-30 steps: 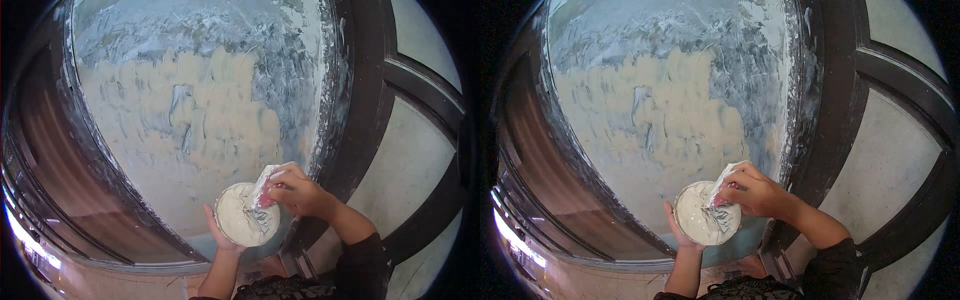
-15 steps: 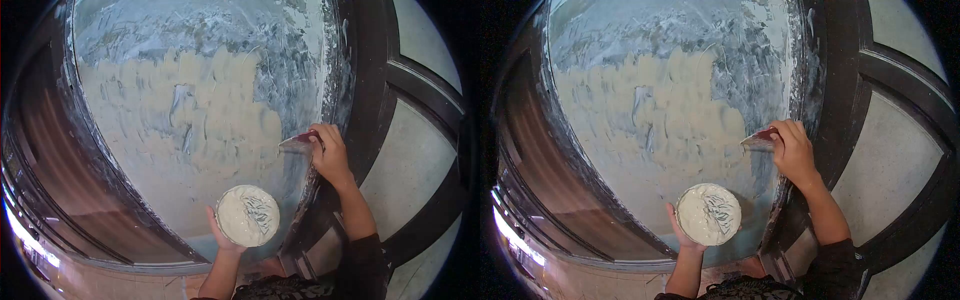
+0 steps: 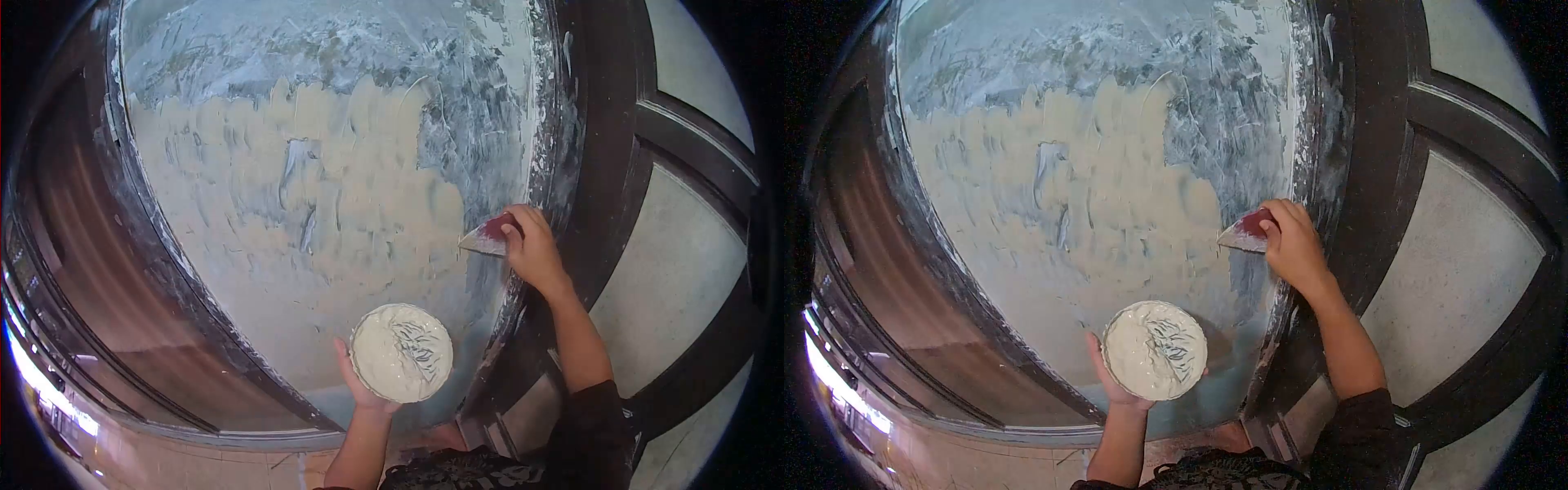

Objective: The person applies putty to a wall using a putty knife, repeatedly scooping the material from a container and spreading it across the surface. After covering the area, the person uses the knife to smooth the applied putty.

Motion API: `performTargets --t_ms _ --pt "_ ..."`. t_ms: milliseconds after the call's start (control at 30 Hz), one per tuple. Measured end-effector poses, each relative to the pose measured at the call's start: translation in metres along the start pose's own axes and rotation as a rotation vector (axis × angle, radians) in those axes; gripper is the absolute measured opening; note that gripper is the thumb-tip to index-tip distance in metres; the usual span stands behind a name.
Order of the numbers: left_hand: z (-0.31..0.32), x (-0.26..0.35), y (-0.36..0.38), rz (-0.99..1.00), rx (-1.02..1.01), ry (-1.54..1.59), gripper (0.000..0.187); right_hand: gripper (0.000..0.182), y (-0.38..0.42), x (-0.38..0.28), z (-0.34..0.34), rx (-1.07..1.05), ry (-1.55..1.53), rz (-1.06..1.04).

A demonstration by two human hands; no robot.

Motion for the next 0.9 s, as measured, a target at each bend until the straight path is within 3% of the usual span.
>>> performTargets --t_ms 67,200,267,367,433,600,667,733,833,900 --pt "-0.009 0.002 -0.002 0.041 0.107 -0.008 0.100 0.024 0.001 0.002 0.006 -0.029 -0.006 0.025" --pt "-0.001 0.001 -0.002 0.000 -0.012 -0.019 0.100 0.026 -0.010 0.005 -0.003 0.083 0.008 0.020" --pt "0.000 0.001 -0.003 -0.002 -0.023 -0.019 0.100 0.025 -0.011 0.007 -0.008 0.050 -0.034 0.135" --pt "0.009 0.002 -0.002 -0.016 -0.200 0.051 0.100 0.024 0.003 0.008 0.001 -0.030 -0.024 0.047" --pt "-0.006 0.002 -0.007 -0.007 0.069 0.062 0.099 0.022 0.011 0.005 0.012 -0.108 0.006 0.012" --pt "-0.015 0.002 -0.011 0.036 0.070 -0.035 0.099 0.021 -0.007 0.000 0.001 0.071 0.025 -0.037" --pt "-0.014 0.001 -0.010 0.034 0.072 -0.036 0.100 0.022 -0.012 0.000 -0.008 0.107 -0.001 0.061" --pt "-0.013 0.000 -0.008 0.015 0.056 -0.031 0.100 0.022 -0.006 0.002 -0.008 0.082 -0.031 0.077" --pt "-0.009 0.003 -0.005 0.013 0.045 -0.011 0.100 0.022 0.013 0.002 0.012 -0.127 0.006 -0.009" --pt "-0.014 0.006 -0.006 0.042 0.067 -0.057 0.100 0.022 0.013 0.002 0.017 -0.123 0.036 0.006"
Point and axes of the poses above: each hand's wrist, its own y-axis away from the middle knuckle, its own z-axis out of the palm, x = y × z, the point moved 6 cm from there along -y, towards the middle knuckle, and after that the axes turned 6 degrees about x, right-handed, at the moved point
